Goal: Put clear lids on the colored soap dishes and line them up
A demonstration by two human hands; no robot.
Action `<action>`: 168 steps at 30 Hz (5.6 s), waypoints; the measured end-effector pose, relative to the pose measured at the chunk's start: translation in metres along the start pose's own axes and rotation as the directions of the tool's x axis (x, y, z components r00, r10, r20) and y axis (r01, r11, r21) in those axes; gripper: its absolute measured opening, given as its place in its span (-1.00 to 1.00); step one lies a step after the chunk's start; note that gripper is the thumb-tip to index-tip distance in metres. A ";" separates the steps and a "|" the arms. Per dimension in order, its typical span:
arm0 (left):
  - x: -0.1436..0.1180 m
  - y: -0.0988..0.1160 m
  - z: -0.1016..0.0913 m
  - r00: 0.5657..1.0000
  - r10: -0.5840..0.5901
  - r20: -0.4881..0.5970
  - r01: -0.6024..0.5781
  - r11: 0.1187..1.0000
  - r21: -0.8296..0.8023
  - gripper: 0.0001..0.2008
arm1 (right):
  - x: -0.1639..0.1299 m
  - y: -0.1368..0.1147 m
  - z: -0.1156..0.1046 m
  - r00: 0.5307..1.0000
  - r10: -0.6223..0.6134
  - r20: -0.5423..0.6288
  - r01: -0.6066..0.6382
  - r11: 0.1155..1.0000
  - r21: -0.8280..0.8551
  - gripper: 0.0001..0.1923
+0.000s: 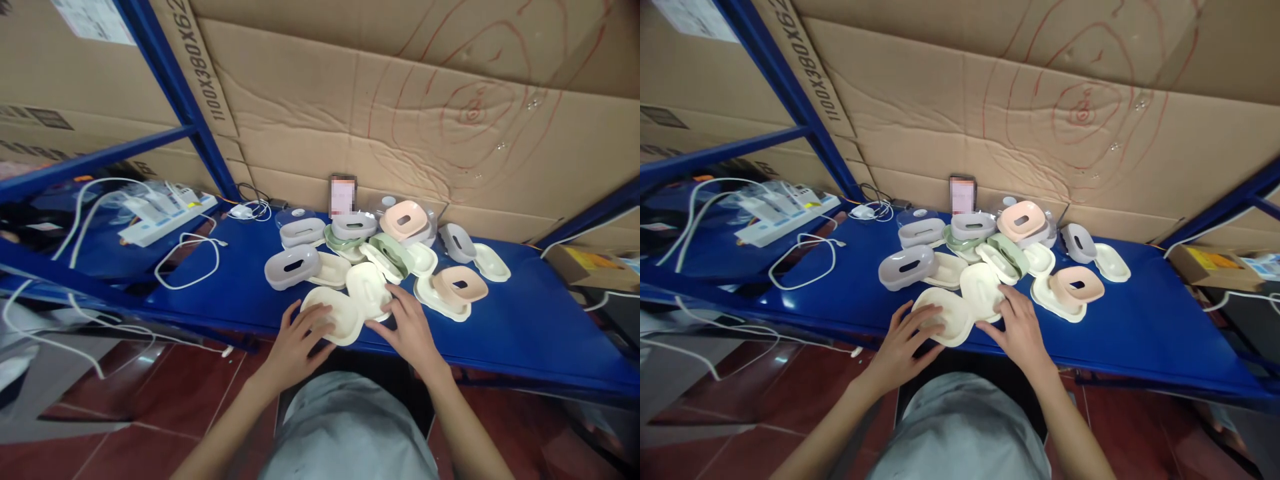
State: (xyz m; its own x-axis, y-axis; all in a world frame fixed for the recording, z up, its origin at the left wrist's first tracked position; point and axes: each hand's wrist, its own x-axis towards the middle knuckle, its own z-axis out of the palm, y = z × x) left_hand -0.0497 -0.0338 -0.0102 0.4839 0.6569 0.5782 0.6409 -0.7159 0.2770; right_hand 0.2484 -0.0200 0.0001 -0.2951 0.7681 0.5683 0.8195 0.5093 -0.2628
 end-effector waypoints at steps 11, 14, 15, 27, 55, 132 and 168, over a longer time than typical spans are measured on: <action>0.009 0.006 0.007 0.993 -0.113 -0.047 0.115 0.991 0.064 -0.88 | -0.067 0.033 -0.056 0.987 0.138 0.084 -0.129 0.986 -0.102 -0.69; 0.011 0.005 0.009 0.985 -0.159 -0.068 0.165 0.981 0.102 -0.88 | -0.078 0.040 -0.066 0.985 0.148 0.090 -0.135 0.981 -0.139 -0.77; 0.012 0.005 0.010 0.982 -0.173 -0.071 0.180 0.977 0.116 -0.88 | -0.079 0.040 -0.068 0.984 0.144 0.108 -0.130 0.983 -0.128 -0.74; 0.017 0.044 0.028 0.998 0.068 -0.003 -0.067 0.993 0.094 -0.59 | -0.067 0.006 -0.048 0.982 0.030 0.187 -0.058 0.988 0.142 -0.92; 0.021 0.030 0.049 0.991 0.084 -0.107 -0.106 0.970 -0.221 -0.37 | -0.062 -0.008 -0.063 0.988 -0.118 0.101 0.111 0.991 0.068 -0.58; 0.018 0.021 0.042 0.996 0.032 -0.089 -0.058 0.949 -0.309 -0.36 | -0.024 -0.008 -0.044 0.892 -0.330 0.307 0.348 0.938 -0.002 -0.38; -0.095 -0.171 -0.099 0.841 -0.263 -0.472 0.483 0.757 0.440 -0.11 | -0.052 0.043 -0.059 0.971 0.031 0.237 -0.014 0.997 -0.073 -0.65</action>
State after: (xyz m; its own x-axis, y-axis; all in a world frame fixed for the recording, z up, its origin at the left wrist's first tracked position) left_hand -0.2643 0.0033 -0.0367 -0.0429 0.6293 0.7760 0.9811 -0.1203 0.1518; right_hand 0.3275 -0.0609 0.0057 -0.3778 0.8535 0.3589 0.8573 0.4689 -0.2127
